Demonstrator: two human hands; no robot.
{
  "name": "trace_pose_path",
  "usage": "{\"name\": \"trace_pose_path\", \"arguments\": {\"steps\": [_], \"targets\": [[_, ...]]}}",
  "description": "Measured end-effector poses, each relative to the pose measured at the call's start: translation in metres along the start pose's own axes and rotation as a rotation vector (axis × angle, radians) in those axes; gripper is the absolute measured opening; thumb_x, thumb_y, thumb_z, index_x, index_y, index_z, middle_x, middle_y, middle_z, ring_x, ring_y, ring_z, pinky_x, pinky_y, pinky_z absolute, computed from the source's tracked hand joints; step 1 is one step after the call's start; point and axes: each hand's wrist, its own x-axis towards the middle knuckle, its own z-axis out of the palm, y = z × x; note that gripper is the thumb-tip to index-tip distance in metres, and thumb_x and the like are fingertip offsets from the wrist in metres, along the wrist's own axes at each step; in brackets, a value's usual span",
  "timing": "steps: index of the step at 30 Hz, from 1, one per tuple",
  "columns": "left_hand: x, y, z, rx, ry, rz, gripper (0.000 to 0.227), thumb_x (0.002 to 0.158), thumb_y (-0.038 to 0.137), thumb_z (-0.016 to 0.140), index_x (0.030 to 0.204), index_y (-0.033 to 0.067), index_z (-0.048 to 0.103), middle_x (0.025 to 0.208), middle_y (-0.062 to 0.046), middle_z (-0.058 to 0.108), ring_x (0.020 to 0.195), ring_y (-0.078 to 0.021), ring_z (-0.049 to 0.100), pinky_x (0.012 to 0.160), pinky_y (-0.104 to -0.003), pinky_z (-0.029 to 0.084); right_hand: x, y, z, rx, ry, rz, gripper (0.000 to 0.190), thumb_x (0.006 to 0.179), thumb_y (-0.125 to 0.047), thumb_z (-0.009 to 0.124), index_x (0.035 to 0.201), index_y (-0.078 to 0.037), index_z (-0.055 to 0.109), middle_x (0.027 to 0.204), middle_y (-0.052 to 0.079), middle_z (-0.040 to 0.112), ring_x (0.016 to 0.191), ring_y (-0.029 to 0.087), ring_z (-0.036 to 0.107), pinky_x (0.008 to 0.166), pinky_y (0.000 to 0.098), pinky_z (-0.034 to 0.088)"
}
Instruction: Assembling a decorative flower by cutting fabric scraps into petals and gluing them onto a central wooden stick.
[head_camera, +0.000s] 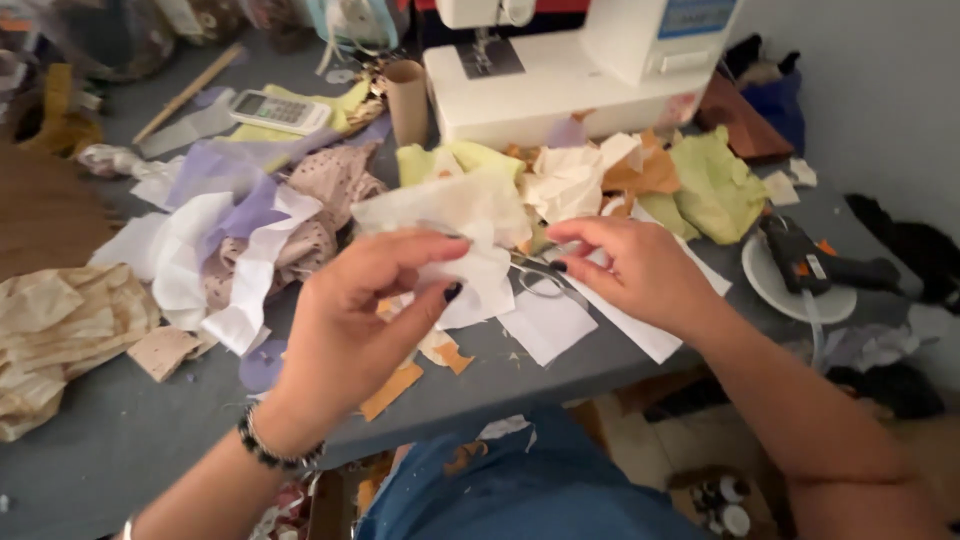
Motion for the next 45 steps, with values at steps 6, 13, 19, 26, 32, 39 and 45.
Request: {"name": "trace_pose_path", "arguments": {"steps": [6, 13, 19, 26, 32, 39, 45], "targets": [[-0.032, 0.006, 0.057, -0.037, -0.073, -0.106, 0.025, 0.091, 0.008, 0.071, 0.114, 0.0147, 0.075, 0.113, -0.002, 0.078, 0.100, -0.0125, 0.074, 0.080, -0.024, 0.057, -0.067, -0.017, 0.039, 0.561, 0.157, -0.038, 0.029, 0.088, -0.019, 0.080, 0.113, -0.005, 0.073, 0.092, 0.002, 0.077, 0.080, 0.007, 0.068, 0.075, 0.0211, 0.055], [-0.047, 0.010, 0.101, -0.106, -0.087, -0.191, 0.027, 0.085, 0.002, 0.075, 0.109, 0.0139, 0.078, 0.111, -0.005, 0.078, 0.089, -0.0078, 0.075, 0.082, -0.020, 0.061, -0.108, 0.008, -0.004, 0.466, 0.270, 0.011, 0.009, 0.090, -0.007, 0.076, 0.099, -0.006, 0.077, 0.095, 0.006, 0.081, 0.087, 0.012, 0.077, 0.080, 0.0223, 0.060], [-0.031, 0.014, 0.112, -0.220, -0.136, -0.265, 0.033, 0.088, -0.004, 0.067, 0.118, 0.0070, 0.074, 0.120, -0.012, 0.077, 0.105, -0.0158, 0.074, 0.082, -0.024, 0.062, -0.129, 0.077, -0.036, -0.205, 0.337, 0.150, 0.017, 0.099, -0.005, 0.070, 0.114, -0.004, 0.077, 0.103, 0.010, 0.075, 0.088, 0.018, 0.069, 0.075, 0.0312, 0.055], [-0.017, 0.004, 0.136, -0.415, -0.151, -0.549, 0.029, 0.091, 0.001, 0.068, 0.119, 0.0072, 0.075, 0.096, -0.005, 0.078, 0.061, -0.0047, 0.055, 0.056, -0.020, 0.045, -0.123, 0.102, -0.003, -0.349, 0.301, 0.218, 0.014, 0.096, -0.020, 0.076, 0.106, -0.012, 0.081, 0.096, 0.002, 0.074, 0.074, 0.017, 0.067, 0.060, 0.0312, 0.052], [0.001, 0.001, 0.146, -0.539, -0.168, -0.611, 0.028, 0.092, -0.001, 0.068, 0.119, 0.0043, 0.075, 0.094, -0.005, 0.076, 0.070, -0.0046, 0.061, 0.064, -0.019, 0.049, -0.125, 0.085, -0.023, -0.193, 0.358, 0.206, 0.012, 0.101, -0.006, 0.067, 0.106, -0.003, 0.077, 0.092, 0.007, 0.073, 0.074, 0.016, 0.064, 0.063, 0.0293, 0.050], [0.012, 0.004, 0.165, -0.344, -0.407, -0.591, 0.031, 0.091, 0.005, 0.066, 0.115, 0.0160, 0.081, 0.067, 0.007, 0.062, 0.057, -0.0035, 0.044, 0.056, -0.019, 0.040, -0.141, 0.078, -0.028, -0.193, 0.338, 0.186, 0.010, 0.102, -0.010, 0.067, 0.106, -0.006, 0.076, 0.093, 0.006, 0.071, 0.079, 0.018, 0.065, 0.064, 0.0305, 0.050], [0.032, -0.019, 0.177, 0.043, -0.389, 0.046, 0.033, 0.091, 0.000, 0.065, 0.122, 0.0105, 0.068, 0.130, -0.013, 0.071, 0.103, -0.0254, 0.076, 0.095, -0.039, 0.058, -0.167, 0.066, -0.071, -0.811, 0.544, 0.271, 0.015, 0.109, -0.006, 0.084, 0.118, -0.014, 0.076, 0.112, 0.007, 0.076, 0.101, 0.028, 0.068, 0.108, 0.0562, 0.042]]}}
